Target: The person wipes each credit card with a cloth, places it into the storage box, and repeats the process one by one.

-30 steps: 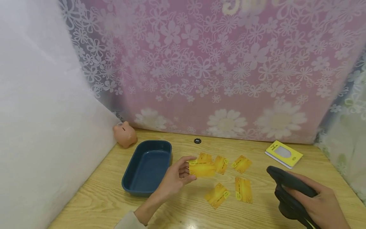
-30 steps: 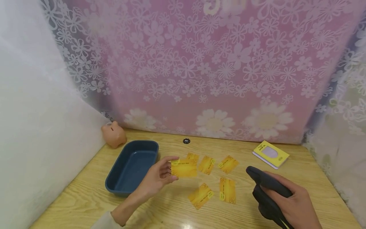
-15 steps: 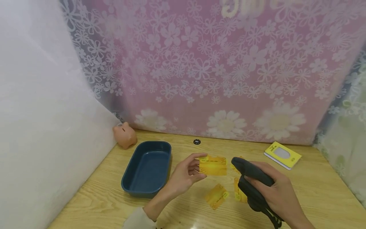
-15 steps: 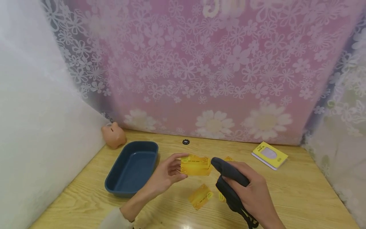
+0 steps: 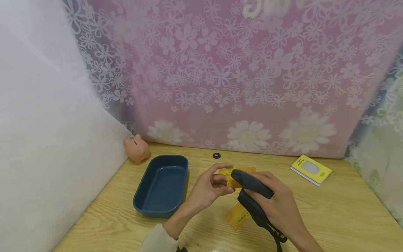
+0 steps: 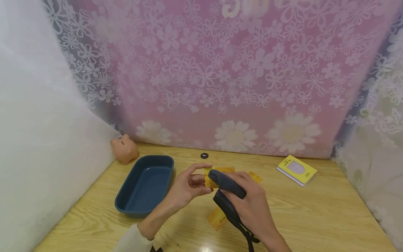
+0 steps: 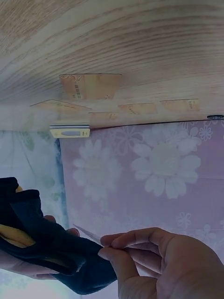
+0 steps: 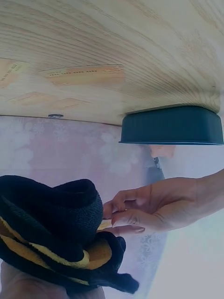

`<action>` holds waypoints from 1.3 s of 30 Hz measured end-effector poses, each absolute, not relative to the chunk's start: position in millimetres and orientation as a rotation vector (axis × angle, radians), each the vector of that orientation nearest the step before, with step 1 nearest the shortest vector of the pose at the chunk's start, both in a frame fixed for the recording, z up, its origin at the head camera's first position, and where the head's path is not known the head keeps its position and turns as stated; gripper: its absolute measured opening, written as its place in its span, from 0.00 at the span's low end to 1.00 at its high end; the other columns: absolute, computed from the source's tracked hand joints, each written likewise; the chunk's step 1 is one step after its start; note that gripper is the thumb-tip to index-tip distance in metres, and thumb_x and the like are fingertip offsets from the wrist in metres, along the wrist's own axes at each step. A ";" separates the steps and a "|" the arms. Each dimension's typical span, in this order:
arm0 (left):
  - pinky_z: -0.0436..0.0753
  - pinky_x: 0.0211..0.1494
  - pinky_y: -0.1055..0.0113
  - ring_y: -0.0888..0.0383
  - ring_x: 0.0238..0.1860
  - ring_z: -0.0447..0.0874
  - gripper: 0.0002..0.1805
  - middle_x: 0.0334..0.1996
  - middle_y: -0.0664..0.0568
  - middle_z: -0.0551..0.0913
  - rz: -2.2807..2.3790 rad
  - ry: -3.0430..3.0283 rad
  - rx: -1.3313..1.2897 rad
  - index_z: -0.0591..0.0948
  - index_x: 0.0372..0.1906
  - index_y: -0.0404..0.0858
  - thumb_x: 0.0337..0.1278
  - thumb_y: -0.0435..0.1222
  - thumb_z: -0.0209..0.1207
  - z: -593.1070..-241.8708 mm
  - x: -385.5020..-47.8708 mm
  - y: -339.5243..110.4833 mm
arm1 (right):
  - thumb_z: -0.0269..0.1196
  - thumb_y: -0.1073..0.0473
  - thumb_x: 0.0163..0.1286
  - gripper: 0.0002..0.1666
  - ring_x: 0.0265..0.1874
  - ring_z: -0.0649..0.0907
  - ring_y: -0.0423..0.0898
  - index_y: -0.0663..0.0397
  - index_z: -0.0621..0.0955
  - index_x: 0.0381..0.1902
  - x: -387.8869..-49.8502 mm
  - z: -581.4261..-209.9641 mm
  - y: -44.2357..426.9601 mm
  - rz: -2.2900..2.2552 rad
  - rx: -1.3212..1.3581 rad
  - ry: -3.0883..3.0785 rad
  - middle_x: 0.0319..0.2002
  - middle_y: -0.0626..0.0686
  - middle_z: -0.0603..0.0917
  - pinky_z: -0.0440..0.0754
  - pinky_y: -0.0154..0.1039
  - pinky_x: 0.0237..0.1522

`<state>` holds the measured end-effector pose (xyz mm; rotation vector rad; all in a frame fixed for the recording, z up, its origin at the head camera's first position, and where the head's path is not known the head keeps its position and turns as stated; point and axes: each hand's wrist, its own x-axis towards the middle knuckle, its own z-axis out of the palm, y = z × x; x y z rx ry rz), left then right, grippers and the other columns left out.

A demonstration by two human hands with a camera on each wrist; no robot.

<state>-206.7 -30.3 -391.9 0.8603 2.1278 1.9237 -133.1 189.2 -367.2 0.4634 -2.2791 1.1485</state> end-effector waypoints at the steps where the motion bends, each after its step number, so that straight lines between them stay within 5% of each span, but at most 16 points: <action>1: 0.89 0.51 0.65 0.58 0.44 0.87 0.36 0.43 0.43 0.90 1.933 2.110 0.858 0.76 0.71 0.54 0.60 0.29 0.71 -391.5 -206.5 -31.0 | 0.77 0.66 0.61 0.28 0.45 0.86 0.42 0.38 0.87 0.58 -133.5 -366.7 188.0 1.144 0.464 -2.277 0.50 0.41 0.85 0.88 0.36 0.45; 14: 0.89 0.55 0.58 0.58 0.46 0.90 0.34 0.46 0.36 0.89 2.019 1.986 0.948 0.76 0.72 0.47 0.61 0.29 0.69 -401.7 -206.6 -36.4 | 0.80 0.73 0.51 0.29 0.39 0.88 0.46 0.48 0.90 0.51 -135.2 -369.8 177.3 0.890 0.473 -2.263 0.45 0.44 0.86 0.90 0.44 0.40; 21: 0.85 0.58 0.41 0.59 0.39 0.86 0.34 0.32 0.51 0.84 2.113 1.783 0.931 0.74 0.73 0.40 0.63 0.25 0.67 -409.8 -208.4 -40.1 | 0.81 0.72 0.51 0.28 0.39 0.88 0.51 0.49 0.91 0.51 -137.7 -382.8 203.5 0.836 0.338 -2.235 0.45 0.47 0.87 0.76 0.15 0.45; 32: 0.88 0.55 0.61 0.62 0.32 0.71 0.35 0.30 0.51 0.80 2.010 1.913 0.874 0.75 0.74 0.44 0.61 0.28 0.68 -415.0 -207.0 -41.6 | 0.79 0.70 0.56 0.31 0.42 0.88 0.61 0.55 0.86 0.59 -133.0 -394.6 240.6 0.845 0.220 -2.271 0.48 0.57 0.88 0.70 0.11 0.45; 39: 0.88 0.52 0.66 0.64 0.34 0.77 0.34 0.37 0.37 0.88 2.006 1.991 0.877 0.76 0.73 0.45 0.61 0.31 0.69 -417.0 -208.3 -37.2 | 0.79 0.75 0.51 0.46 0.46 0.88 0.49 0.45 0.80 0.68 -123.7 -382.0 213.9 0.872 0.439 -2.227 0.53 0.53 0.87 0.77 0.15 0.49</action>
